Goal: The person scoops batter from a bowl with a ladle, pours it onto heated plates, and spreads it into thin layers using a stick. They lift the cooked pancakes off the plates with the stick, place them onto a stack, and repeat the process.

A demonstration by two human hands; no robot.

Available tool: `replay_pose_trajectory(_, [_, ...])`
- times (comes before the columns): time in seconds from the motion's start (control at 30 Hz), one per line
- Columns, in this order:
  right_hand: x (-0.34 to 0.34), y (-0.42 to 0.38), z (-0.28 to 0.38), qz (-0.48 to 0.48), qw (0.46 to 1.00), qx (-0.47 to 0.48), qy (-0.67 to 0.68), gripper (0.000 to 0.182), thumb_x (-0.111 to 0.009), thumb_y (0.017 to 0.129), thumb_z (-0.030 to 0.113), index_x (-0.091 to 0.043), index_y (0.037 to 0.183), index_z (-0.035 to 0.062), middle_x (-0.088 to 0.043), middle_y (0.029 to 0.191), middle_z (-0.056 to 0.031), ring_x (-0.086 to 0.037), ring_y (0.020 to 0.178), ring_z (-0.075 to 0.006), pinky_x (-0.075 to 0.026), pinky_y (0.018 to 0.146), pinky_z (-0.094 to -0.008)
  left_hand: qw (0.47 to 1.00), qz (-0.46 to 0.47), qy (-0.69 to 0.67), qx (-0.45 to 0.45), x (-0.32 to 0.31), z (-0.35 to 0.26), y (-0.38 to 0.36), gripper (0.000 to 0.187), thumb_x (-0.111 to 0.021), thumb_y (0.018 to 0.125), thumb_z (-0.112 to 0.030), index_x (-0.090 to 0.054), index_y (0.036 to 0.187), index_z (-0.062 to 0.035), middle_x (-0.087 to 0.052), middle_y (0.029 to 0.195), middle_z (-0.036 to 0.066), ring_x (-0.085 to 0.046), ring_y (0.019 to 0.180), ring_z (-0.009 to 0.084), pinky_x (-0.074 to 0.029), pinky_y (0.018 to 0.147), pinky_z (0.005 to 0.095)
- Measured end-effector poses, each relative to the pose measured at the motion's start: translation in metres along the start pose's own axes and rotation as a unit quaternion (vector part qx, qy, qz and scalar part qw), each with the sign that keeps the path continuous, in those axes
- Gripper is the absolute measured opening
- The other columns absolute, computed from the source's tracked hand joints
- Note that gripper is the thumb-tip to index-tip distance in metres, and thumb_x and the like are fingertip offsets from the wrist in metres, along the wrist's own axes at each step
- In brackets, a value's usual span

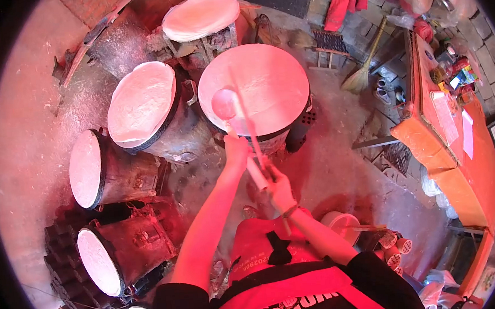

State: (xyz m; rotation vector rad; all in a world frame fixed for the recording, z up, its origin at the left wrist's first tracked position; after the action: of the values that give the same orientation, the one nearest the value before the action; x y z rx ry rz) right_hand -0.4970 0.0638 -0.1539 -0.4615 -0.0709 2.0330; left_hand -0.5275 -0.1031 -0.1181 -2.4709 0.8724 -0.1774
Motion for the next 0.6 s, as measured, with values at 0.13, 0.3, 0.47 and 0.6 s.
replay_pose_trajectory(0.13, [-0.012, -0.002, 0.04, 0.052, 0.986, -0.142, 0.069, 0.051, -0.048, 0.081, 0.003, -0.051, 0.131, 0.0137, -0.049, 0.069, 0.0093, -0.035, 0.048, -0.0015, -0.027, 0.041, -0.0188, 0.952, 0.107, -0.26, 0.123, 0.007, -0.019, -0.008, 0.018, -0.053, 0.085, -0.005, -0.046, 0.101, -0.0008, -0.049, 0.068, 0.006, -0.046, 0.048, 0.0145, -0.038, 0.037, 0.029])
replay_pose_trajectory(0.3, [0.06, 0.056, 0.101, -0.057, 0.998, -0.011, -0.018, 0.04, -0.05, 0.088, 0.007, -0.054, 0.128, 0.0128, -0.055, 0.078, 0.0059, -0.041, 0.059, -0.0026, -0.031, 0.05, -0.0194, 0.82, 0.277, -0.438, 0.242, 0.043, -0.087, -0.081, 0.016, -0.051, 0.092, -0.008, -0.046, 0.103, 0.0019, -0.041, 0.068, 0.0, -0.036, 0.048, 0.0058, -0.027, 0.034, 0.0172])
replay_pose_trajectory(0.47, [0.05, 0.005, 0.076, 0.139, 0.851, 0.074, -0.501, 0.047, -0.057, 0.083, 0.018, -0.051, 0.13, 0.0191, -0.061, 0.09, -0.0236, -0.061, 0.082, -0.0396, -0.049, 0.073, -0.041, 0.803, 0.217, -0.459, 0.313, 0.059, -0.071, -0.077, 0.015, -0.049, 0.092, -0.007, -0.046, 0.104, 0.001, -0.04, 0.07, 0.0, -0.034, 0.048, 0.0051, -0.026, 0.034, 0.0159])
replay_pose_trajectory(0.6, [0.076, 0.016, 0.097, 0.116, 0.912, 0.041, -0.391, 0.048, -0.056, 0.086, 0.021, -0.046, 0.133, 0.0222, -0.061, 0.089, -0.0228, -0.06, 0.078, -0.0401, -0.05, 0.07, -0.0416, 0.862, 0.103, -0.429, 0.252, 0.086, -0.057, -0.114, 0.012, -0.048, 0.093, -0.007, -0.047, 0.102, -0.0001, -0.041, 0.07, 0.0, -0.034, 0.048, 0.0046, -0.026, 0.034, 0.0157])
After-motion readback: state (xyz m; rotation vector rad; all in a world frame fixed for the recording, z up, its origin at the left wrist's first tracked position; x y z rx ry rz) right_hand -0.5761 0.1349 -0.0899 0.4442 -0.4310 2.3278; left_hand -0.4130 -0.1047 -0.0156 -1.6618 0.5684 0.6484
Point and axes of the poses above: each hand's wrist, its own y-axis towards the middle knuckle, its own x-axis out of the back of the hand, z = x × y, the point moved 5 cm from there along y, towards the middle knuckle
